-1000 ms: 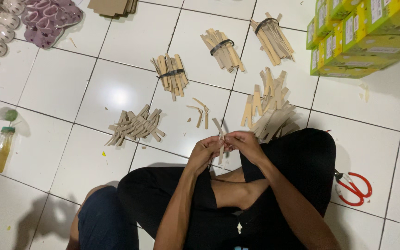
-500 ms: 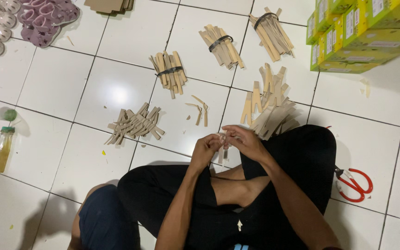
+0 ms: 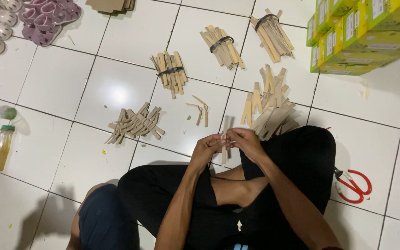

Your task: The person sits on the floor and repeatedly peels thin layers off small wooden sticks by hand. They pick up a stick, strip the outer layer, and place the processed piece into a growing pile on the floor.

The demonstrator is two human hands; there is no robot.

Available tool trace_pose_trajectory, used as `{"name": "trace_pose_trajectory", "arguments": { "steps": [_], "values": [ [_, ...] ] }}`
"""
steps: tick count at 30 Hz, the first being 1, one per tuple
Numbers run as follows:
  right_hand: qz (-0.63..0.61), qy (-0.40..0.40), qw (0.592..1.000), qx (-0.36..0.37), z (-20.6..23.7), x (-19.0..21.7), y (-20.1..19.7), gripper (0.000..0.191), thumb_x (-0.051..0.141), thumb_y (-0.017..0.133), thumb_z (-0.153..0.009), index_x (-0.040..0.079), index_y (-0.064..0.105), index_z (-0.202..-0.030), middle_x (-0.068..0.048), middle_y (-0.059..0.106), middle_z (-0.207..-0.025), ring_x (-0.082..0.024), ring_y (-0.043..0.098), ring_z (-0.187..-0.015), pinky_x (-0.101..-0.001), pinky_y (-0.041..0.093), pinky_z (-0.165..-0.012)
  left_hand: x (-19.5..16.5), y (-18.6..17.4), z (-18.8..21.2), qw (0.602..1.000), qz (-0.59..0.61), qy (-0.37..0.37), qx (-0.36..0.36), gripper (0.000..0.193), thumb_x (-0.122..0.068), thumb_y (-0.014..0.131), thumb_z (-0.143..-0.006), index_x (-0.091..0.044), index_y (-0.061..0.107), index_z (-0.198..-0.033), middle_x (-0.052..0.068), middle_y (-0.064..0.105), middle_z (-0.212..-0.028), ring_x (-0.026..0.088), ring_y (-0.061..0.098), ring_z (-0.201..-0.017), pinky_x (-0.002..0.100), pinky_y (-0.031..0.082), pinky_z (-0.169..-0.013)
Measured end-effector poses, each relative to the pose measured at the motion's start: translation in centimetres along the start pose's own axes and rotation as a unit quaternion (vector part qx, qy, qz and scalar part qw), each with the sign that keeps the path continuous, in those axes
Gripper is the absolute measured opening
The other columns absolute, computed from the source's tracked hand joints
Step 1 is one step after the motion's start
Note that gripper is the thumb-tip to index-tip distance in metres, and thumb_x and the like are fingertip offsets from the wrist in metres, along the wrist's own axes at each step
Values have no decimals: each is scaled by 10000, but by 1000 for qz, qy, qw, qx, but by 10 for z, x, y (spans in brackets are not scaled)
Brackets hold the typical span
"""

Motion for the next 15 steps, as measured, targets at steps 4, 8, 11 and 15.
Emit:
{"name": "trace_pose_trajectory", "arguments": {
  "steps": [4,8,11,15],
  "values": [
    [9,-17,999,49,3,5,8,277,141,649,-981,-81,688,-1142,-133,740,-976,-185,722,-827,-319,618,-759,10,3,3,995,74,-53,40,292,-152,663,-984,40,677,-1204,146,771,-1022,191,747,-937,329,598,-883],
    [87,-11,995,38,5,6,3,254,141,642,-980,-58,700,-1127,-116,753,-973,-170,736,-836,-310,628,-763,11,7,5,989,106,-67,74,308,-177,651,-1000,33,677,-1224,138,764,-1016,195,747,-963,325,601,-900],
    [151,-22,987,50,5,9,7,237,152,636,-986,-34,703,-1117,-98,758,-957,-146,734,-836,-288,615,-754,10,7,6,989,93,-73,90,303,-181,655,-1011,13,686,-1242,122,763,-1038,191,735,-990,306,589,-900],
    [190,-54,977,77,5,17,22,237,182,616,-1021,-31,705,-1075,-103,732,-899,-132,695,-778,-281,592,-713,6,12,8,987,87,-76,115,286,-195,658,-1013,-26,700,-1240,103,762,-1072,181,727,-1041,285,586,-923]
  ]
}}
Point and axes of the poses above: each hand's wrist, its own z-axis away from the middle knuckle, its own y-axis out of the palm, x = y × z, the point moved 10 cm from there along -z, towards the middle knuckle
